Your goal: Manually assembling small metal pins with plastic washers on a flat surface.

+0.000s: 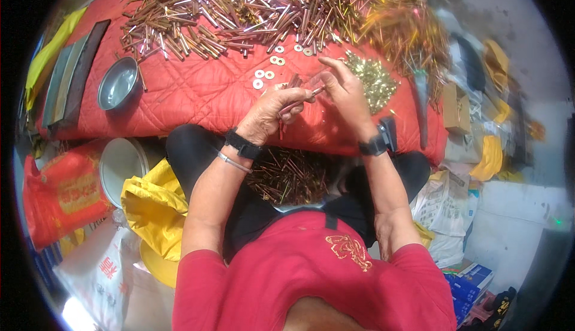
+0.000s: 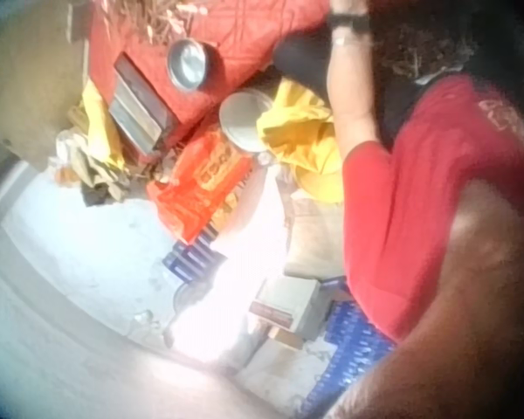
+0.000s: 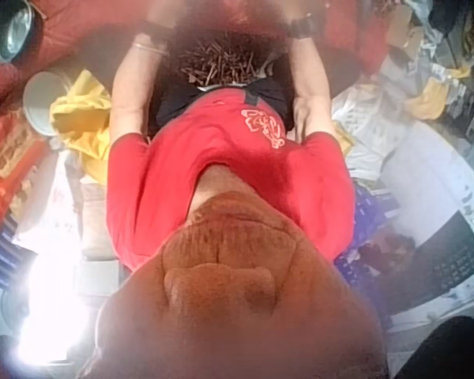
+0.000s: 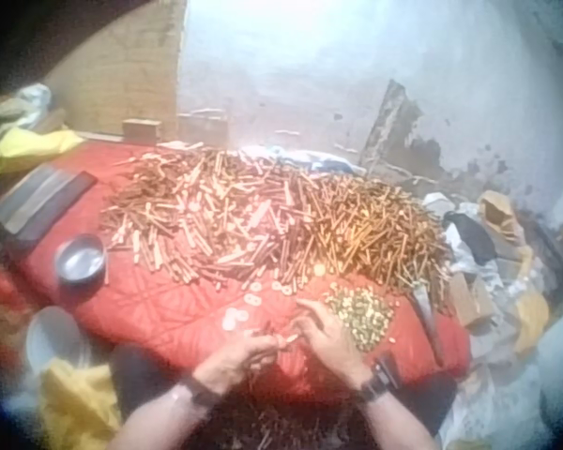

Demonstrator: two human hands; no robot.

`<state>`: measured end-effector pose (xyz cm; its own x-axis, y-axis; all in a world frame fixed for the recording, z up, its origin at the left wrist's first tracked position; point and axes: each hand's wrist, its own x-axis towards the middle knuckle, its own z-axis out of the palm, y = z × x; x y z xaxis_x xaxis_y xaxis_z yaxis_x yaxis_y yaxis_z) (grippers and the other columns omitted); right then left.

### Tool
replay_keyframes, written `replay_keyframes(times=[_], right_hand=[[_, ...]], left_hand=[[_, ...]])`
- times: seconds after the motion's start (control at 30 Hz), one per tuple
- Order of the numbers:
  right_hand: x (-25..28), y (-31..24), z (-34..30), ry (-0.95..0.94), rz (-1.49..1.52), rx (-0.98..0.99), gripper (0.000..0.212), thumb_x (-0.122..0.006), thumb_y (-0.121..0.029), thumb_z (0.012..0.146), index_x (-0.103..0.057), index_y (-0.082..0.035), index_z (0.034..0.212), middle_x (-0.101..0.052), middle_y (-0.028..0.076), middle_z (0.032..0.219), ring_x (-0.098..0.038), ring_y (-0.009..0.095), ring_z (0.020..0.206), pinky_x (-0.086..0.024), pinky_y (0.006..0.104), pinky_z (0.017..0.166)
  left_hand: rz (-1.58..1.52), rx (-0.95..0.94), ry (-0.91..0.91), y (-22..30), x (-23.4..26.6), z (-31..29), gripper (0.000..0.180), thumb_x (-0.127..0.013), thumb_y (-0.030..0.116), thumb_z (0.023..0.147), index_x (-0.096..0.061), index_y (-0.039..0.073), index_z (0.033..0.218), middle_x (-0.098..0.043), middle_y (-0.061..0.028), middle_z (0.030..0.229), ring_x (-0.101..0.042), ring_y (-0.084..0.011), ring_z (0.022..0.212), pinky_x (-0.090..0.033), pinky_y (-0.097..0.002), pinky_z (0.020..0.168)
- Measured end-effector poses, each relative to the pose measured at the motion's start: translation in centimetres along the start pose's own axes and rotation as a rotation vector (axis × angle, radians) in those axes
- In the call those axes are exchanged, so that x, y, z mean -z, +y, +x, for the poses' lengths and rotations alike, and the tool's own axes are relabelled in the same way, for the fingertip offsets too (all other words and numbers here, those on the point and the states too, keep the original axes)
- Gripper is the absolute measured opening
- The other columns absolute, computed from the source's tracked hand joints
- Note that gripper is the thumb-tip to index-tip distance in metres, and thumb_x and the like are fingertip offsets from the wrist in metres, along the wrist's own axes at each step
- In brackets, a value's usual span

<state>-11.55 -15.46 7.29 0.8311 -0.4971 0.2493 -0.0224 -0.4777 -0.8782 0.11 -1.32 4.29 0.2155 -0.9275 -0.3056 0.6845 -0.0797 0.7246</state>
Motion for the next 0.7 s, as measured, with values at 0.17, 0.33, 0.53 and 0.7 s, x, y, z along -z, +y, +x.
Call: replay_keyframes(times=[0.17,0.33,0.53,0.7], right_hand=[[0.1,0.8,-0.1,-0.028,0.028,-0.038,0.034,-0.056,-0.022,0.095,-0.053,-0.006,0.126,-0.061,0.003,0.079,-0.055,0.009,0.068,-0.046,0.0263,0.063],[-0.2,2.1,-0.3,0.003,0.095,0.054,0.038,-0.055,-0.030,0.096,-0.053,-0.004,0.125,-0.061,0.003,0.078,-0.054,0.010,0.067,-0.046,0.0264,0.063],[-0.1,1.2,-0.3,-0.023,0.213,-0.179,0.034,-0.056,-0.024,0.095,-0.055,-0.004,0.123,-0.063,0.003,0.082,-0.056,0.009,0.072,-0.047,0.0253,0.066],[0.2,1.9,-0.3,-0.092,0.121,-0.127,0.034,-0.054,-0.025,0.096,-0.054,-0.005,0.124,-0.063,0.003,0.086,-0.058,0.009,0.078,-0.048,0.0253,0.070]], left_hand=[[-0.013,0.026,-0.006,-0.2,-0.2,0.1,0.019,-0.065,0.019,0.084,-0.065,0.000,0.086,-0.046,0.0062,0.054,-0.036,-0.0002,0.041,-0.024,-0.0173,0.038],[-0.037,0.016,-0.048,-0.4,0.5,0.6,0.019,-0.065,0.018,0.084,-0.065,0.000,0.087,-0.045,0.0064,0.053,-0.035,-0.0001,0.041,-0.024,-0.0166,0.038],[-0.064,0.019,-0.064,-1.0,0.9,0.8,0.021,-0.064,0.021,0.087,-0.064,0.000,0.089,-0.042,0.0068,0.051,-0.033,-0.0017,0.039,-0.023,-0.0184,0.038],[-0.037,0.061,-0.061,-0.8,0.5,0.7,0.021,-0.062,0.021,0.089,-0.063,0.000,0.090,-0.042,0.0067,0.051,-0.033,-0.0018,0.039,-0.024,-0.0183,0.037]])
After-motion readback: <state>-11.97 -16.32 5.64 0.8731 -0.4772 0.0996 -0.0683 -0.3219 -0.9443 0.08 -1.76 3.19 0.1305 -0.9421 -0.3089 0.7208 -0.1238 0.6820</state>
